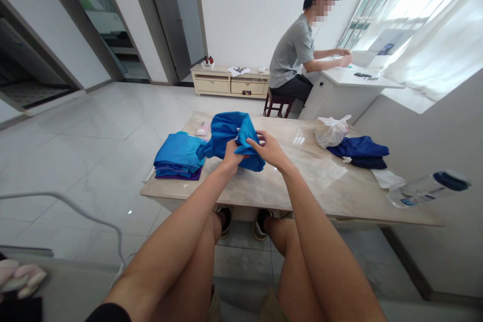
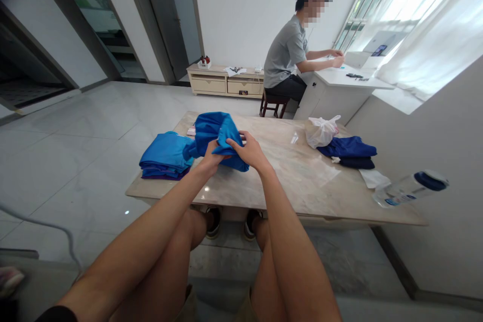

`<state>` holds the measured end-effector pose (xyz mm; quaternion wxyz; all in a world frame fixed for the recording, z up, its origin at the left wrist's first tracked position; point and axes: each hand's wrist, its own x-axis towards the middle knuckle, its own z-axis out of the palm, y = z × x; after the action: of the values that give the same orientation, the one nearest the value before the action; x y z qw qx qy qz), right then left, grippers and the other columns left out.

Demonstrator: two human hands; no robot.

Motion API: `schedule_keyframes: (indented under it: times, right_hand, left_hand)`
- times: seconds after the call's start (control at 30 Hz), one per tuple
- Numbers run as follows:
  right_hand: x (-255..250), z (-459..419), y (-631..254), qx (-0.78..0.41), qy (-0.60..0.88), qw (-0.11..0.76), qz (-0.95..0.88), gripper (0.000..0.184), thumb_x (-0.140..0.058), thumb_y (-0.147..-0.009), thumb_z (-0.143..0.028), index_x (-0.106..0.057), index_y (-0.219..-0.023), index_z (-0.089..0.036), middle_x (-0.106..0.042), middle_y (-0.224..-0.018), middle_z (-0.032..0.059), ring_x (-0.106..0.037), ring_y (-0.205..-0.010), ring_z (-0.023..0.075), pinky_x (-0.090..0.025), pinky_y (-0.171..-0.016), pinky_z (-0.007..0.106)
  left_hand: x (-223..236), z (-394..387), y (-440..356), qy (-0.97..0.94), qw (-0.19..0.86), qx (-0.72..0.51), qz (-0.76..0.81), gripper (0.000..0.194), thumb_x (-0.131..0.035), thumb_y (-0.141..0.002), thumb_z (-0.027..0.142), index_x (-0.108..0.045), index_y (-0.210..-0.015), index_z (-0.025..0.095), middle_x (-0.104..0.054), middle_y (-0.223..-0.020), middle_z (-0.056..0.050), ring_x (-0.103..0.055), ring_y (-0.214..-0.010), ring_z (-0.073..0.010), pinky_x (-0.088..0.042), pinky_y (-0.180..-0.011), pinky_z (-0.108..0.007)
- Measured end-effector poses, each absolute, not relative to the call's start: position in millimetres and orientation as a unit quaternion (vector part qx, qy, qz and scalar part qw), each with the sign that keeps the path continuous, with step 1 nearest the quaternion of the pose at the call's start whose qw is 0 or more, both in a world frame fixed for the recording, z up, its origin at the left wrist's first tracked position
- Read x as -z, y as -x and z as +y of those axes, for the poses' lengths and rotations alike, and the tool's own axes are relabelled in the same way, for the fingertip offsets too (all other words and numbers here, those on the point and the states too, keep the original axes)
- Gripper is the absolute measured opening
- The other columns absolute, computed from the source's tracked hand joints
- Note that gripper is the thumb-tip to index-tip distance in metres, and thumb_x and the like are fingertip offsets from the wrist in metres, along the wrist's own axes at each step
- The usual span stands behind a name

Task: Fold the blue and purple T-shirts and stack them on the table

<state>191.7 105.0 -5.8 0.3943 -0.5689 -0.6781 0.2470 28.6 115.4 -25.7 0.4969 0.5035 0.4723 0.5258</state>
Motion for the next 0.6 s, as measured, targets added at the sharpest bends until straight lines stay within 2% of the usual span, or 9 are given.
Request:
schedule_keyframes:
  times: [0.13,0.2,0.27,0.33,0.4,0.47,0.53,0.6]
  right_hand:
    - [12,109,-195,-0.273,0.585,0.343,-0.682,0.024,-0.071,-0.096,-0.04,-0.078,-0.098,-0.018,-0.079,-0.093,0.0062,-0.069,-0.088,0.0218,-0.053,-0.079,0.03]
    - [16,110,-206,-0.276,0.592,0.333,-0.68,0.027,-0.067,-0.097,-0.039,-0.076,-0.084,-0.018,-0.071,-0.074,0.002,-0.064,-0.075,0.0184,-0.048,-0.07,0.027]
    - [19,112,-224,-0.267,0.608,0.368,-0.651,0.031,-0.068,-0.095,-0.039,-0.07,-0.072,-0.019,-0.06,-0.061,-0.0006,-0.058,-0.067,0.0162,-0.044,-0.063,0.026]
    - [19,114,-246,-0.271,0.62,0.474,-0.563,0.032,-0.069,-0.094,-0.042,-0.065,-0.071,-0.02,-0.055,-0.059,-0.0023,-0.054,-0.062,0.0149,-0.044,-0.058,0.024]
    - [18,117,-272,-0.29,0.6,0.613,-0.424,0.029,-0.066,-0.098,-0.045,-0.064,-0.082,-0.021,-0.056,-0.063,-0.0037,-0.053,-0.058,0.0123,-0.046,-0.055,0.022]
    - [16,118,-296,-0.308,0.563,0.716,-0.275,0.021,-0.06,-0.103,-0.04,-0.061,-0.092,-0.023,-0.059,-0.07,-0.0051,-0.051,-0.054,0.0084,-0.048,-0.054,0.018]
    - [17,115,-311,-0.326,0.555,0.748,-0.165,0.013,-0.055,-0.106,-0.03,-0.058,-0.095,-0.023,-0.061,-0.075,-0.0055,-0.049,-0.051,0.0057,-0.048,-0.055,0.015]
    - [20,109,-315,-0.368,0.587,0.71,-0.124,0.011,-0.052,-0.105,-0.021,-0.057,-0.094,-0.022,-0.065,-0.077,-0.0039,-0.051,-0.052,0.0056,-0.05,-0.056,0.015]
  left_hand:
    - [32,107,-38,-0.581,0.481,-0.455,0.473,0.022,-0.086,-0.076,0.036,-0.075,-0.078,0.017,-0.073,-0.075,-0.004,-0.066,-0.081,-0.0234,-0.056,-0.07,-0.032]
    - [34,111,-33,-0.59,0.492,-0.42,0.482,0.024,-0.086,-0.078,0.037,-0.073,-0.073,0.017,-0.068,-0.067,-0.002,-0.063,-0.074,-0.0201,-0.052,-0.065,-0.028]
    - [31,119,-21,-0.575,0.464,-0.437,0.513,0.029,-0.085,-0.08,0.038,-0.069,-0.068,0.017,-0.061,-0.061,0.0,-0.06,-0.068,-0.0175,-0.047,-0.06,-0.026]
    - [25,132,-5,-0.53,0.392,-0.525,0.539,0.03,-0.082,-0.085,0.038,-0.067,-0.07,0.018,-0.061,-0.062,0.0,-0.059,-0.068,-0.0161,-0.045,-0.059,-0.024]
    - [20,144,13,-0.47,0.324,-0.623,0.535,0.026,-0.078,-0.09,0.04,-0.07,-0.079,0.018,-0.064,-0.069,0.0,-0.06,-0.071,-0.0154,-0.045,-0.06,-0.023]
    - [18,152,27,-0.415,0.307,-0.672,0.531,0.026,-0.076,-0.093,0.044,-0.07,-0.087,0.019,-0.067,-0.075,0.0,-0.061,-0.074,-0.0152,-0.046,-0.061,-0.022]
    - [23,155,35,-0.373,0.345,-0.657,0.557,0.027,-0.076,-0.093,0.046,-0.068,-0.091,0.02,-0.069,-0.078,-0.001,-0.063,-0.075,-0.0155,-0.048,-0.062,-0.022]
    - [33,152,37,-0.359,0.408,-0.595,0.593,0.028,-0.08,-0.09,0.045,-0.066,-0.09,0.021,-0.07,-0.079,-0.002,-0.065,-0.077,-0.0165,-0.049,-0.062,-0.023]
